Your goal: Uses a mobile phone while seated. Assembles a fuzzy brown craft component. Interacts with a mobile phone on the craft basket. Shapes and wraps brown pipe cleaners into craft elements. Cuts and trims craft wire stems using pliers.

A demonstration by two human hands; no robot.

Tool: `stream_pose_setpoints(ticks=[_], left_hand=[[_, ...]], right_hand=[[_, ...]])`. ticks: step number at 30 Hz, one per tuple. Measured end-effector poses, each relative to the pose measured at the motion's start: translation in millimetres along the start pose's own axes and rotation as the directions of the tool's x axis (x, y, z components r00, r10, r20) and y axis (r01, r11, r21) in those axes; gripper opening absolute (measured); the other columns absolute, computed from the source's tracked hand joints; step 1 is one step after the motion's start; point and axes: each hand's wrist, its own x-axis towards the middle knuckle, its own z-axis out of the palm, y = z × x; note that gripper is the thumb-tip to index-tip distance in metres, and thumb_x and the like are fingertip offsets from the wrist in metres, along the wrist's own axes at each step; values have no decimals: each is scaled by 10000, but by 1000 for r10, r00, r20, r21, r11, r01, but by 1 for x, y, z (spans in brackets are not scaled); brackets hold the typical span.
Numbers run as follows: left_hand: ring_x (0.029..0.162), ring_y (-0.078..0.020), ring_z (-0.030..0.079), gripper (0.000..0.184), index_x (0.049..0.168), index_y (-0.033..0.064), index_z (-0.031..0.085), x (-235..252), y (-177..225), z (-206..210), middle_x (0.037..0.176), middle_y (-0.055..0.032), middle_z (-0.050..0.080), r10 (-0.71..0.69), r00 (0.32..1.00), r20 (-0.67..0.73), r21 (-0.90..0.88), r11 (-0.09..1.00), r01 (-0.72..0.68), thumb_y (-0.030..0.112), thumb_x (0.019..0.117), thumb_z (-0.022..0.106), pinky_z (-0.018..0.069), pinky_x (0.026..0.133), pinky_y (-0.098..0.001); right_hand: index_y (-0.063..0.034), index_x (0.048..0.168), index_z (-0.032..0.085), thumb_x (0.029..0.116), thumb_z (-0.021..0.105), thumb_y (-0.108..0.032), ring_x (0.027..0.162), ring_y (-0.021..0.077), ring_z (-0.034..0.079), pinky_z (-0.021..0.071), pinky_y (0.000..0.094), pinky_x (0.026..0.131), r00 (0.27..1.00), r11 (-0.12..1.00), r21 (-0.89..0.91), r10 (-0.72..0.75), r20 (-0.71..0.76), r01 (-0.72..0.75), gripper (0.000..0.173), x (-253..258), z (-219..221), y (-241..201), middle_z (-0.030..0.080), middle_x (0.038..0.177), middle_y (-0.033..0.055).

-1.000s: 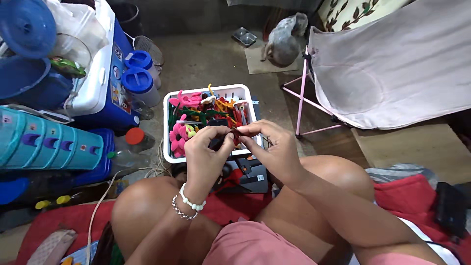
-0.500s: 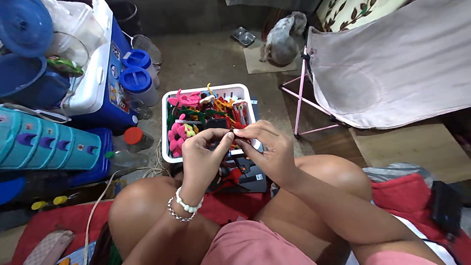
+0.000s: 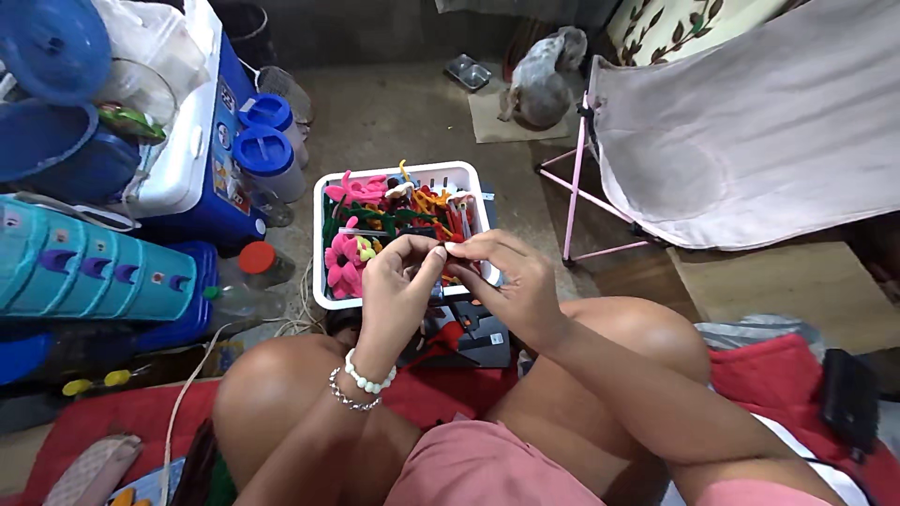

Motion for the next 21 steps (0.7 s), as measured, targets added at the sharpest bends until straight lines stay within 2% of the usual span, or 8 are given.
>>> stream_pose_setpoints(ticks=[3,5,8,13,21], left_hand=[[760,-70,691,105,1069,82,706,1,3,-1,892,6,718,2,1000,30,5,1000,-2,150,1005,656,591,686,-232],[781,-73,705,111,1068,70,715,1,3,-1,903,2,730,18,999,45,4,1000,-18,139,993,672,605,716,-238],[741,-90,686,99,1031,57,717,1,2,0,850,-17,715,-46,998,49,-83,995,50,123,998,651,588,697,-246],[725,-98,669,102,996,51,710,2,4,3,833,-29,700,-115,993,34,-176,977,119,93,1008,618,578,684,-247],[756,-110,694,87,983,42,726,2,3,3,836,-38,712,-121,989,84,-185,973,135,100,989,662,605,726,-267]], right_hand=[[-46,1076,783,907,735,-64,1033,152,686,570,305,918,1000,998,-54,-18,1,18,177,7,-5,0,741,1029,63],[-62,1060,793,913,720,-56,1007,147,682,542,350,932,999,997,-73,-38,21,39,164,9,-9,2,743,1011,48],[-83,1043,804,919,719,-66,989,143,692,522,388,964,996,992,-96,-74,58,79,151,10,-13,6,754,991,31],[-82,978,795,910,764,-124,959,110,706,520,375,984,999,995,-97,-28,30,31,86,11,-16,6,771,958,2],[-71,950,784,900,749,-100,956,114,701,508,387,1006,996,994,-92,-59,64,65,67,14,-22,7,761,938,10]])
